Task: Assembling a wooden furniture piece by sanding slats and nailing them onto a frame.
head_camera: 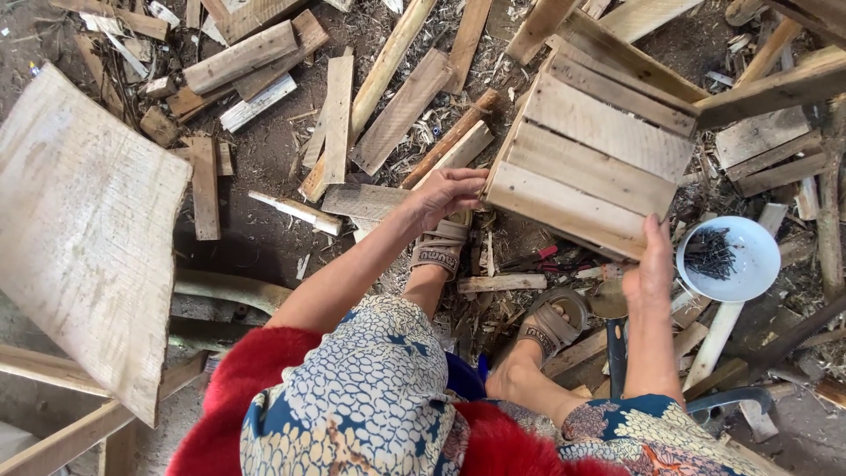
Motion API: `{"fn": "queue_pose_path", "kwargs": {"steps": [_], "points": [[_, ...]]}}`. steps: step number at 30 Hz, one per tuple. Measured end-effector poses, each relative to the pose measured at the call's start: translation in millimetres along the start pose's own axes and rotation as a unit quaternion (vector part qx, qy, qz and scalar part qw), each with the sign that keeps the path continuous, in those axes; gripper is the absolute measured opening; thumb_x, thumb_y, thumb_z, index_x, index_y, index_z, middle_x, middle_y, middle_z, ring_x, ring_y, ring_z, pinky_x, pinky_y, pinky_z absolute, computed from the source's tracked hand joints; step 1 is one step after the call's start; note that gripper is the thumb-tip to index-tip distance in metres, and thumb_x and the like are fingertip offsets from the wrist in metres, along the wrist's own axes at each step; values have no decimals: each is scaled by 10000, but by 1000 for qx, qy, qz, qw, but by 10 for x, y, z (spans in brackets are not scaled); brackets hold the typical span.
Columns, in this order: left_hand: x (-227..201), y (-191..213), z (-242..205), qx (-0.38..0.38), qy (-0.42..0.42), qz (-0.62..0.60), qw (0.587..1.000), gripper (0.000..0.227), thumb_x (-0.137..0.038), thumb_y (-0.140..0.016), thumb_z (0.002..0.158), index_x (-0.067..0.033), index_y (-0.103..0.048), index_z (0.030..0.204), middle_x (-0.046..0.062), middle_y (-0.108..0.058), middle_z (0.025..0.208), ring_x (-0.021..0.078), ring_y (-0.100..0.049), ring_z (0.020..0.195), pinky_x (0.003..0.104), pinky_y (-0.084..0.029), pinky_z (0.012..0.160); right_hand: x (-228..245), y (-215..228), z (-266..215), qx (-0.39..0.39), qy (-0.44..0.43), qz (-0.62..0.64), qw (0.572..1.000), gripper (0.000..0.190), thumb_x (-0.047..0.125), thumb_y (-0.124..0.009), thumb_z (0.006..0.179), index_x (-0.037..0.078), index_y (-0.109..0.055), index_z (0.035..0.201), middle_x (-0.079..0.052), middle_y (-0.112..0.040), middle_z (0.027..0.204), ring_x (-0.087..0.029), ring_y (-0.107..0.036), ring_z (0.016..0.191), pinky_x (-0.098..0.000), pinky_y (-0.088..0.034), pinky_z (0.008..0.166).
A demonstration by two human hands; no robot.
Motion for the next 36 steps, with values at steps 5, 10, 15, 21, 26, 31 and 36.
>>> {"fn": "queue_pose_path", "kwargs": {"steps": [5,10,15,21,26,31,36], "points": [[35,62,-66,-21,6,31,999,411,-132,-769,762,-44,-637,1141,123,-692,1002,207,-702,805,297,-603,735,-598,385,162,-26,24,24,999,495,428,-496,1036,277,-272,1452,-164,-370,1388,-308,-410,1231,-562,-342,1004],[4,153,95,-61,5,134,989,415,-362,-776,745,-127,-684,1075,19,-714,914,114,-693,676,265,-601,670,-552,434,146,-41,17,28,999,493,383,-514,1022,287,-289,1451,-140,-382,1411,-289,-417,1246,-519,-353,1016],[-904,-496,105,-107,-241,287,921,426,-230,-690,826,-44,-605,1200,239,-644,1097,343,-626,1003,439,-519,865,48,265,214,-15,120,-9,993,447,219,-394,1089,176,-207,1493,-127,-135,1542,-299,-149,1421,-477,-134,1167],[-629,-353,565,-181,-298,357,867,336,-253,-712,793,-221,-677,1125,8,-678,999,174,-682,875,309,-552,781,-349,663,737,-118,110,-54,985,431,276,-590,1050,71,-410,1384,-251,-367,1387,-337,-399,1281,-502,-349,1047],[-731,-724,197,-183,-377,432,799,371,-154,-639,846,-179,-619,1216,84,-631,1070,247,-590,994,383,-470,883,-310,669,707,-163,119,-32,979,354,258,-661,983,139,-538,1292,-220,-506,1272,-267,-559,1133,-420,-463,972],[-703,-1105,-95,-170,-440,454,756,509,-80,-584,884,-187,-471,1368,58,-570,1066,176,-482,1022,352,-410,915,-479,785,794,-172,95,-4,980,342,308,-708,929,205,-601,1237,-160,-600,1187,-252,-640,1041,-399,-539,882],[-768,-1599,-478,-140,-495,479,711,693,33,-561,908,-88,-179,1473,54,-592,1000,146,-475,865,218,-435,732,160,206,327,-167,-22,-28,985,567,306,-565,848,103,-415,1356,-83,-451,1402,-210,-447,1287,-340,-394,1060]]}}
Point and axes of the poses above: each hand's wrist, its own z-axis towards the middle knuckle, its own y-axis out of the back of the hand, x = y × z, the point moved 9 cm from there along z, towards the middle knuckle
